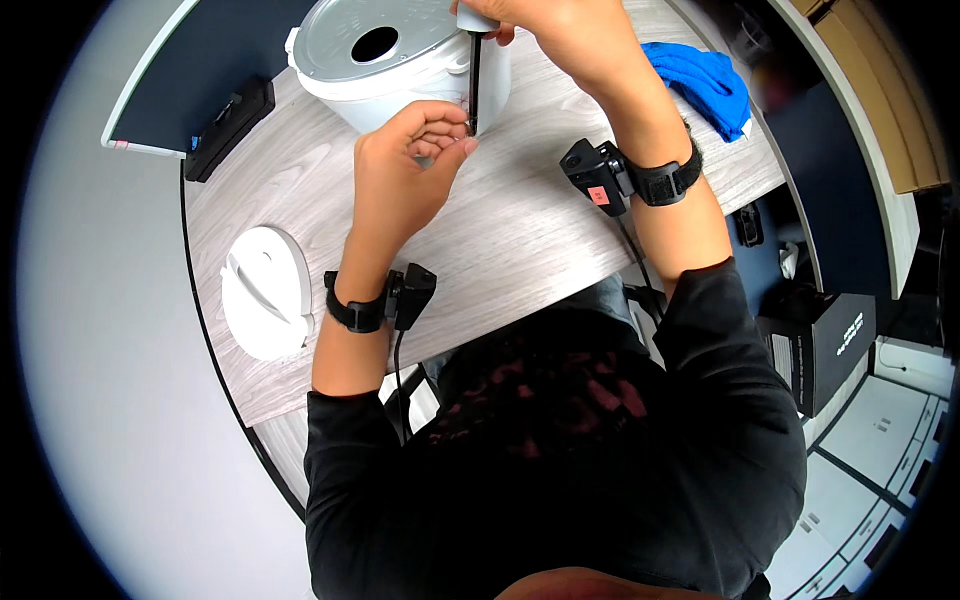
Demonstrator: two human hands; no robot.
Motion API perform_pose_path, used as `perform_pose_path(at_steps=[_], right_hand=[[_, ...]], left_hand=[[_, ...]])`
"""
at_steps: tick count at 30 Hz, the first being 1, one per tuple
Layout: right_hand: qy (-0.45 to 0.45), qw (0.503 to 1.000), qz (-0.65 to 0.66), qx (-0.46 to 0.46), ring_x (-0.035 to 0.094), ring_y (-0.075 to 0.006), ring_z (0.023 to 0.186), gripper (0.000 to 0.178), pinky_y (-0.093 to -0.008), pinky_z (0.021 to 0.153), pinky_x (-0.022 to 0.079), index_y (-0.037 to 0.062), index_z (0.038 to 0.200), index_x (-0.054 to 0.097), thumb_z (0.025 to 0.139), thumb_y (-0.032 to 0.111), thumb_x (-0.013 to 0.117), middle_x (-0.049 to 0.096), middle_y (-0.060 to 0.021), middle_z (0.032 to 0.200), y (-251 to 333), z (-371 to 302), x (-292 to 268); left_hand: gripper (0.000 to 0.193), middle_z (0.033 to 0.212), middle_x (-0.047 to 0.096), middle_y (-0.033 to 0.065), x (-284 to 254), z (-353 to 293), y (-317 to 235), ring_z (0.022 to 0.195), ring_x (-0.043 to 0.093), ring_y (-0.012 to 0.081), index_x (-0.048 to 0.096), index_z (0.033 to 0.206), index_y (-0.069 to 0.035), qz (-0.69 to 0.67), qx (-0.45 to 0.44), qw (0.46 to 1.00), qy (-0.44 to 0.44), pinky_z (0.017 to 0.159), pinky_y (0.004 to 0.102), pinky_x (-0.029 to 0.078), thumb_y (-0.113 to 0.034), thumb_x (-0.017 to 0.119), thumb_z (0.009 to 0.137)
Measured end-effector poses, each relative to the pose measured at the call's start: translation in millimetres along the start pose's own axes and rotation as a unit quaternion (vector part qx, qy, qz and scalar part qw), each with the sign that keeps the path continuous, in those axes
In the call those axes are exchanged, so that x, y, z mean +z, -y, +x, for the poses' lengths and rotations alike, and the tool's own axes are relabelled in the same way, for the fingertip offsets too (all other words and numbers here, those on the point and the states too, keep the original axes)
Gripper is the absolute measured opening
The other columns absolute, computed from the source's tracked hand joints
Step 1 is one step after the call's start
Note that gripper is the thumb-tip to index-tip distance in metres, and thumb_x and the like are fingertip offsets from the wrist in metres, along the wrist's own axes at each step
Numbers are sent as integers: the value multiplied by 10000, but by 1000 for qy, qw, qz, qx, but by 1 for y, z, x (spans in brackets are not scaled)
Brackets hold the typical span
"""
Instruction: The person assembles a white rice cooker by wiping parts with a blue cloth, placing the inner pot into the base, securing the lid with a screwdriver, and attaching the main lid. The person then plugs in the power cord and wipes the exterior.
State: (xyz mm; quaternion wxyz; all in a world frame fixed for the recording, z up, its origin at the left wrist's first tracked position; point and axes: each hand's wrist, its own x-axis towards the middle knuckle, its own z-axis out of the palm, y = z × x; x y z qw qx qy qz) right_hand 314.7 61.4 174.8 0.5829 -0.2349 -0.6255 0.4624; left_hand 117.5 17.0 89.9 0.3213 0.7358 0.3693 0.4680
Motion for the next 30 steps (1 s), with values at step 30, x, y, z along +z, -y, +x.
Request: perform_pose_path(at_steps=[30], right_hand=[[48,991,-104,-63,563,-64,610,187,-228,547,454,-13,994,616,933,141,703,630,-12,739,36,56,27]], left_hand=[[281,819,784,1,-34,33,-25,696,630,30,759,1087,-67,91,46,990,-102,601,190,405,-3,784,814]])
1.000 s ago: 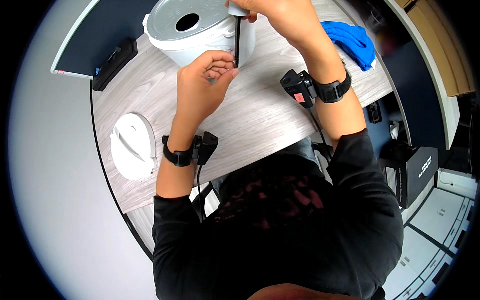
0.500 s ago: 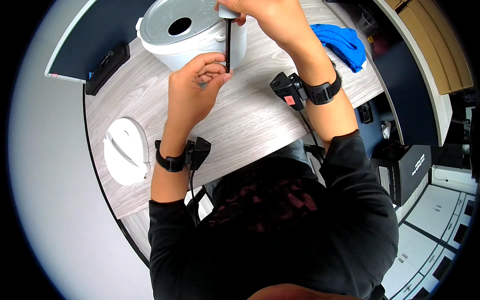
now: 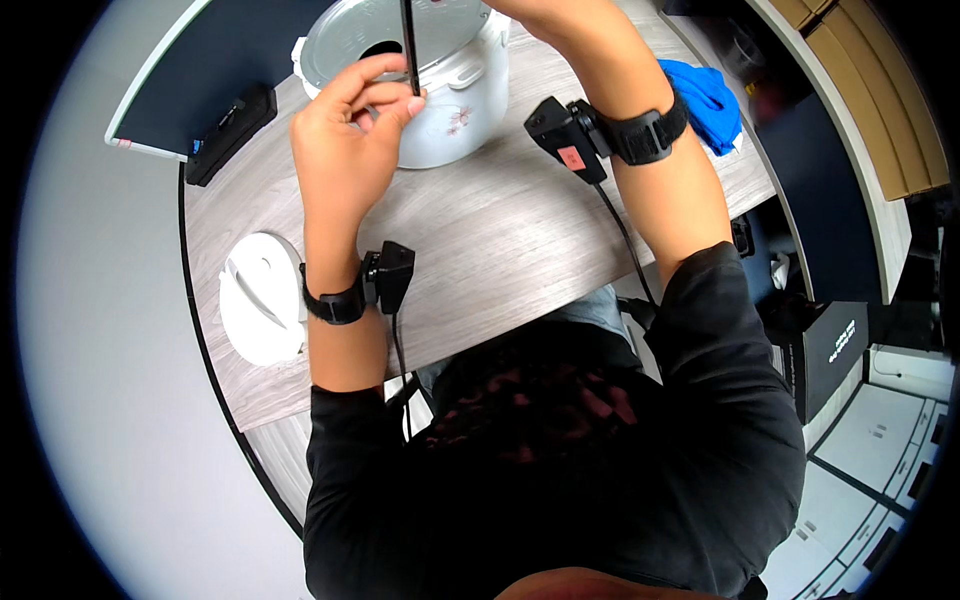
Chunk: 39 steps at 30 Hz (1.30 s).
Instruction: The person assembles a white rice cooker by wiping parts with a blue cloth, placing the inner pot into the base, securing the lid with a screwdriver, and attaching the main lid. The person then plugs in the power cord and wipes the exterior.
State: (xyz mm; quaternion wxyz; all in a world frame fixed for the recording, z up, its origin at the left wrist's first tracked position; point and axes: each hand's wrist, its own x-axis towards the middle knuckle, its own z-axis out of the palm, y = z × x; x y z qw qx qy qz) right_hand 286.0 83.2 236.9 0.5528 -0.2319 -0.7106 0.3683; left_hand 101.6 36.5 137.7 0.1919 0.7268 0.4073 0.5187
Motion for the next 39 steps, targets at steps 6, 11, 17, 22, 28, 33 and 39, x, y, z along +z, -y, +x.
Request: perform_pose_path(at_steps=[6,11,17,22,28,33,39], right_hand=[[-41,995,-76,-46,577,-108,639,241,-278,592,477,-34,937,623,883,162,753,628,-42,717,1,21,10],[-44,994,-80,-64,546,-92,642,225,-268,594,461,-20,939,623,878,151,755,602,-22,728,-5,22,9],[-39,996,-63,-58,510,-70,638,216,-246,586,441,-18,957,623,877,133,755,580,-1,736,-9,20,14],[-44,995,-65,-60,504,-69,630,223,-244,577,437,-18,958,626,867,132,764,573,3,727,-8,18,15],[-56,990,-117,-48,507,-86,622,288,-255,565,438,-19,966,626,815,144,809,565,-14,712,1,15,17],[-70,987,-134,-56,517,-103,628,331,-270,576,452,-23,966,629,793,170,835,569,-29,712,-1,16,20],[-53,987,-150,-13,546,-111,664,374,-269,609,472,-42,1010,630,805,194,836,600,-51,760,12,15,24]], left_hand=[[313,871,789,31,0,18,6,787,667,73,760,1102,-46,64,59,994,-67,690,226,462,-47,822,795],[320,881,789,23,4,22,10,771,644,47,752,1106,-19,63,36,996,-56,686,215,423,-45,824,795],[308,875,789,1,4,21,12,764,599,40,762,1096,-31,62,40,996,-48,688,218,398,-63,824,795],[296,873,788,-6,0,20,11,779,594,42,775,1096,-51,53,25,998,-31,692,225,396,-78,818,805],[243,859,765,16,-5,23,10,790,623,96,788,1071,-73,33,5,999,-14,718,251,461,-88,786,828],[224,877,745,48,-3,24,19,825,652,126,788,1064,-66,-44,16,999,-23,755,271,498,-145,791,854],[200,886,745,62,12,27,16,813,658,116,770,1030,-19,-30,37,996,-73,756,259,507,-123,798,862]])
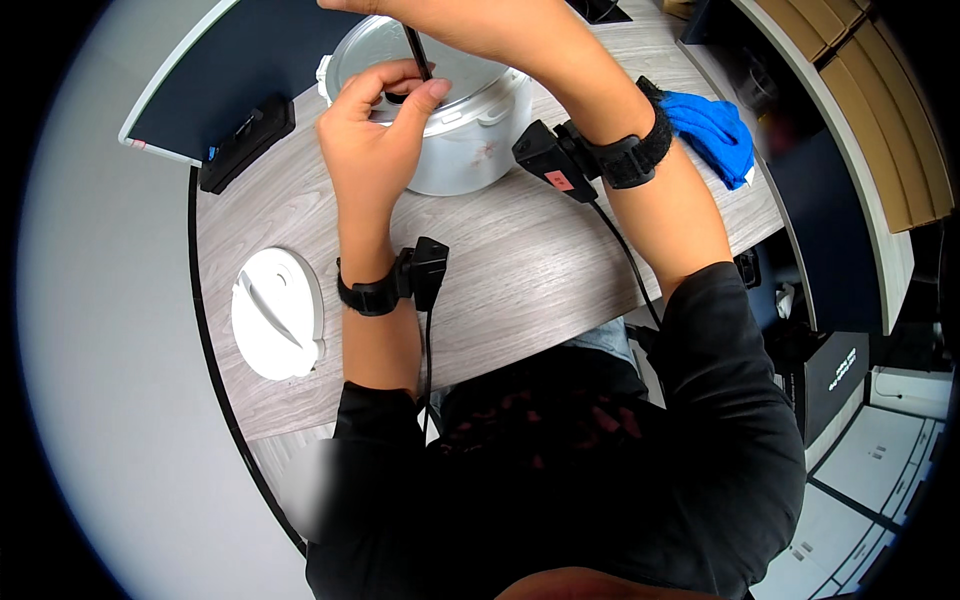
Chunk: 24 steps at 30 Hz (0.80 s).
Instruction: The person assembles a white rice cooker by wiping parts with a blue cloth, placing the inner pot into the base, securing the lid with a screwdriver, and attaching the main lid. The person then plugs in the power cord and wipes the exterior.
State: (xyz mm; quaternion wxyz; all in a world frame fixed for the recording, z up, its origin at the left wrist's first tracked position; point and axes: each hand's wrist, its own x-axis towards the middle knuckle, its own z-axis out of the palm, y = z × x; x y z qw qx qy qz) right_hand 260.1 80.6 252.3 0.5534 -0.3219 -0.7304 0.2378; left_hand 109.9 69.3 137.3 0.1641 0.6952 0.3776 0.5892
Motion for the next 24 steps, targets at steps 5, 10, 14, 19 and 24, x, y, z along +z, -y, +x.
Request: perform_pose_path(at_steps=[5,10,14,19,24], right_hand=[[35,993,108,-17,555,-74,691,329,-229,624,466,-43,1069,634,853,146,796,627,-30,799,-25,0,7],[63,970,233,-38,550,-47,705,268,-202,631,468,-27,1099,638,876,63,758,633,2,827,-41,1,7],[65,974,218,-9,558,-48,719,323,-200,643,478,-24,1114,630,842,47,789,634,-4,854,-34,-5,6],[-13,994,97,-54,579,-52,769,402,-214,661,483,-9,1100,611,787,79,847,646,-29,890,-27,-11,6],[-46,984,123,-120,590,-64,806,387,-231,705,498,3,1089,605,800,97,845,644,-29,904,-36,-7,20]], left_hand=[[151,889,752,68,-2,-4,8,760,661,108,741,1019,31,13,0,1000,4,752,239,525,-87,741,925],[180,921,750,76,-7,1,2,849,673,122,733,1063,45,-1,-24,997,71,817,258,526,-100,657,987],[202,848,755,67,-2,0,7,825,656,135,763,1004,-9,-74,-8,995,60,743,277,505,-181,663,968],[189,895,750,93,3,1,-1,823,649,134,732,1010,32,-104,-3,994,16,787,288,515,-133,732,916],[151,874,750,81,3,-2,2,794,651,133,732,963,34,-51,-14,999,13,782,284,519,-85,768,877]])
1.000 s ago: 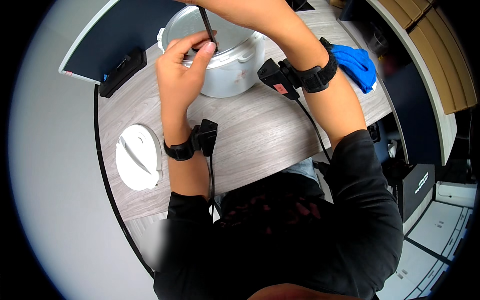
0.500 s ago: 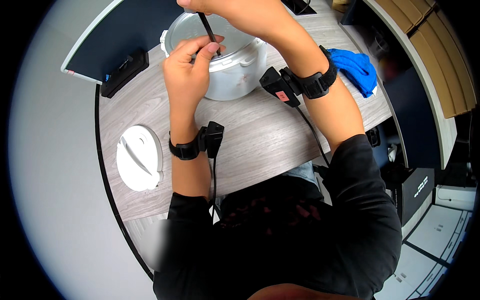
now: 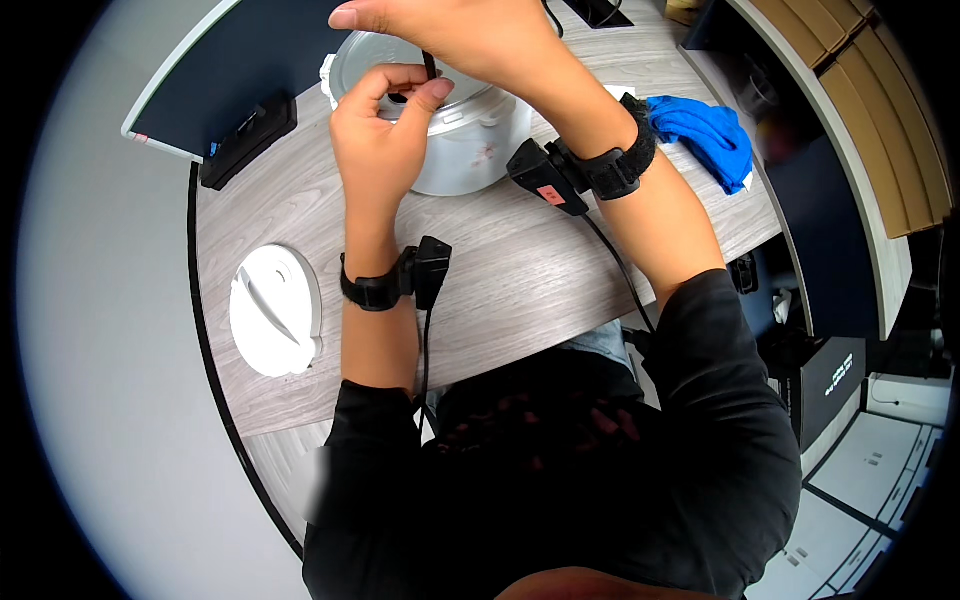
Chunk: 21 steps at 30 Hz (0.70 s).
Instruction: The person assembles a white rice cooker by wiping parts with a blue cloth, placing the inner pot into the base, securing the lid with a screwdriver, and attaching the main lid. The person then plugs in the power cord and wipes the exterior.
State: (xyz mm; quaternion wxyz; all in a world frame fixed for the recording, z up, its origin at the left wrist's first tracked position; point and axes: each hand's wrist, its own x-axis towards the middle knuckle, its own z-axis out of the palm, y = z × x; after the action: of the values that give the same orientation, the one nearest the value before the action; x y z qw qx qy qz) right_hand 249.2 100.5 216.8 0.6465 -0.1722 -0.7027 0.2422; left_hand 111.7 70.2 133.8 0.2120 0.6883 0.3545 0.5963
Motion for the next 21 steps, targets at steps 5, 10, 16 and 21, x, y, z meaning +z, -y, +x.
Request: perform_pose_path(at_steps=[5,10,16,21], right_hand=[[59,982,149,98,588,-57,803,320,-219,709,495,-17,1151,609,880,59,760,655,-15,921,-4,1,-11],[75,986,119,86,556,-44,756,289,-209,661,472,-9,1123,639,870,52,763,639,-1,895,0,2,-14],[34,996,-29,76,513,-48,745,352,-223,633,450,-5,1049,644,788,116,847,620,1,864,22,3,-6],[69,994,-3,90,524,-46,747,315,-224,656,459,-17,1069,644,832,107,810,625,1,870,24,2,-11]], left_hand=[[176,898,755,71,-4,0,1,854,666,113,742,1026,39,-6,-37,999,24,804,246,515,-122,701,967],[171,920,765,82,-7,1,4,857,677,129,746,1021,29,-54,-26,997,56,807,271,522,-119,706,944],[151,907,753,65,0,1,1,849,667,132,753,987,19,-52,-4,999,3,809,283,527,-110,737,911],[159,903,751,62,-3,-2,7,832,663,124,746,1003,30,-32,-26,999,2,791,266,527,-113,718,940]])
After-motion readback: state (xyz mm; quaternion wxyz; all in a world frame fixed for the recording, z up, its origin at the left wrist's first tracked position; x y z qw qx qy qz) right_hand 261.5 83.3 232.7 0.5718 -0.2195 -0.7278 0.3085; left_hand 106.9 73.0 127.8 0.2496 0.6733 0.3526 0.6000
